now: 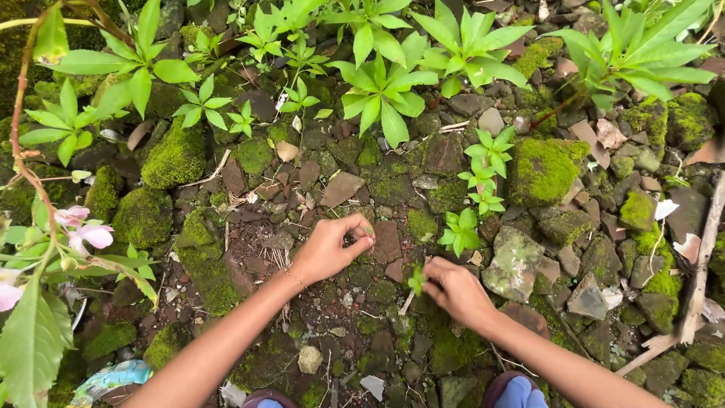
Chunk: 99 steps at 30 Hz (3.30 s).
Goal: Pulling small weeds and moss from between rocks and off a wall in a garden area by hand.
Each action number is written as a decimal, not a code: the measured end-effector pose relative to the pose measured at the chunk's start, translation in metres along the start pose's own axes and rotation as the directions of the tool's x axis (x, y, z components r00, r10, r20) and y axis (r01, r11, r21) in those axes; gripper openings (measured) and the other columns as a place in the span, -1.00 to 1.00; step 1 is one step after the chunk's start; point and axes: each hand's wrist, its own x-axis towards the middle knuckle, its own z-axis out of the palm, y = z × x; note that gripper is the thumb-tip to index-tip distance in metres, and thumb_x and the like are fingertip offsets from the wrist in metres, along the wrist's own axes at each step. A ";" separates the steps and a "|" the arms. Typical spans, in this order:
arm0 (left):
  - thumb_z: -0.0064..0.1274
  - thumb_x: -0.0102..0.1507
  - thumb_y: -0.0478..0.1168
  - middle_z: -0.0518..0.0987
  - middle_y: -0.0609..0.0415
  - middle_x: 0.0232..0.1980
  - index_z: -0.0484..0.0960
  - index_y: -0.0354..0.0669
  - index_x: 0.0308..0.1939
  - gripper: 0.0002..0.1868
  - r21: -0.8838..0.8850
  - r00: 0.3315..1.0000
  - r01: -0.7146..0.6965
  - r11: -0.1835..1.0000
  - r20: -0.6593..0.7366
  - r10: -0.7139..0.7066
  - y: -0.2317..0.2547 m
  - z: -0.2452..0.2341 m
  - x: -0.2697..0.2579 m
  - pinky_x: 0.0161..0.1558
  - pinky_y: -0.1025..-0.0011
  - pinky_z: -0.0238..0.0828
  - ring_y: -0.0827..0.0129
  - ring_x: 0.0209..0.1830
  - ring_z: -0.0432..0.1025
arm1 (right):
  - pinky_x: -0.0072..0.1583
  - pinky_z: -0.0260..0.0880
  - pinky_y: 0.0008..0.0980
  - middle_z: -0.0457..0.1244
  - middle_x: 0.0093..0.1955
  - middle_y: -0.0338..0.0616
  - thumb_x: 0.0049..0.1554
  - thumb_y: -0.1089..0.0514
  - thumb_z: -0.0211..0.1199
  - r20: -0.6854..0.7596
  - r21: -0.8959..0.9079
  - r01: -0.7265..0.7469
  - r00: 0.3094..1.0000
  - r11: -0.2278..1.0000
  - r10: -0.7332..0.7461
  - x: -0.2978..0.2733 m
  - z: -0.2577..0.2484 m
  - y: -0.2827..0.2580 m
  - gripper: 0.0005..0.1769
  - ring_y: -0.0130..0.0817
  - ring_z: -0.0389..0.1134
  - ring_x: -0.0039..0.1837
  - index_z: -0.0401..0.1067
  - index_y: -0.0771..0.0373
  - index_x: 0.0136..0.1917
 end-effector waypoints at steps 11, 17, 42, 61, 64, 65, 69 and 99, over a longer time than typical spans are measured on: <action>0.14 0.29 -0.29 0.72 -0.07 -0.03 0.66 -0.12 -0.08 -0.87 -0.487 0.992 0.077 0.870 -0.046 -0.114 0.038 0.012 0.008 -0.05 0.34 0.62 0.25 -0.03 0.62 | -0.04 0.53 -0.23 0.47 -0.23 -0.06 0.14 0.23 0.36 -0.366 0.364 0.143 0.931 0.920 0.000 0.008 -0.105 -0.124 -0.92 -0.24 0.49 -0.20 0.60 0.27 -0.08; 0.27 0.21 -0.31 0.66 -0.04 -0.04 0.64 -0.17 -0.09 -0.78 -0.739 0.956 0.151 0.657 -0.060 -0.288 0.034 0.033 0.011 -0.10 0.48 0.61 0.42 -0.15 0.57 | -0.05 0.49 -0.30 0.47 -0.20 0.00 0.16 0.25 0.32 -0.251 0.596 0.071 0.963 0.800 0.101 0.002 -0.088 -0.126 -0.85 -0.40 0.39 -0.33 0.60 0.30 0.00; 0.17 0.23 0.15 0.50 -0.18 0.26 0.39 -0.08 0.33 -0.31 0.056 0.980 0.137 0.989 0.134 -0.144 0.221 -0.019 0.192 0.27 0.02 0.36 0.02 0.26 0.45 | 0.22 0.44 -0.11 0.50 -0.18 0.12 0.11 0.41 0.21 0.052 -0.094 -0.179 0.981 0.979 0.185 0.088 -0.383 -0.058 -0.77 -0.08 0.56 -0.13 0.66 0.36 -0.03; 0.07 0.25 -0.30 0.65 0.11 0.15 0.69 0.08 0.01 -0.72 0.637 0.720 -0.689 0.345 0.547 0.427 0.105 0.063 0.150 0.24 0.19 0.33 0.26 0.29 0.41 | 0.09 0.60 -0.20 0.44 -0.11 0.10 0.16 0.37 0.22 -0.051 0.005 -0.263 0.963 0.965 0.263 0.018 -0.170 0.016 -0.76 -0.13 0.54 -0.05 0.61 0.32 0.07; 0.16 0.17 -0.22 0.66 0.20 0.07 0.72 0.18 -0.12 -0.78 0.769 0.732 -0.622 0.148 0.504 0.458 0.063 0.078 0.164 0.20 0.14 0.23 0.24 0.24 0.37 | 0.02 0.61 -0.18 0.45 -0.09 0.10 0.13 0.37 0.25 -0.135 -0.081 -0.138 0.983 0.987 0.127 0.041 -0.131 0.042 -0.77 -0.07 0.54 -0.04 0.62 0.29 0.05; 0.17 0.15 -0.21 0.66 0.17 0.01 0.73 0.16 -0.14 -0.79 0.799 0.748 -0.588 0.123 0.480 0.459 0.051 0.081 0.169 0.20 0.10 0.20 0.20 0.20 0.37 | -0.03 0.62 -0.17 0.46 -0.11 0.07 0.10 0.37 0.28 -0.181 -0.128 -0.074 0.982 0.989 0.050 0.045 -0.121 0.045 -0.79 -0.04 0.54 -0.07 0.64 0.28 0.00; 0.15 0.15 -0.21 0.67 0.15 -0.05 0.74 0.14 -0.13 -0.78 0.823 0.774 -0.554 0.122 0.456 0.439 0.030 0.080 0.178 0.20 0.06 0.18 0.19 0.16 0.38 | -0.15 0.59 0.02 0.44 -0.09 0.09 0.11 0.37 0.21 -0.284 -0.207 -0.079 0.959 0.975 0.018 0.078 -0.079 0.072 -0.78 0.07 0.51 -0.16 0.59 0.25 0.00; -0.06 0.35 -0.17 0.72 0.27 -0.22 0.66 0.22 -0.10 -0.82 0.551 0.934 -0.330 0.767 0.070 0.351 0.099 0.027 0.185 0.18 0.21 0.30 0.32 -0.10 0.59 | 0.02 0.59 -0.25 0.46 -0.20 -0.07 0.12 0.32 0.32 -0.092 -0.180 -0.302 0.953 0.936 0.289 0.033 -0.304 -0.054 -0.91 -0.24 0.55 -0.13 0.63 0.26 -0.09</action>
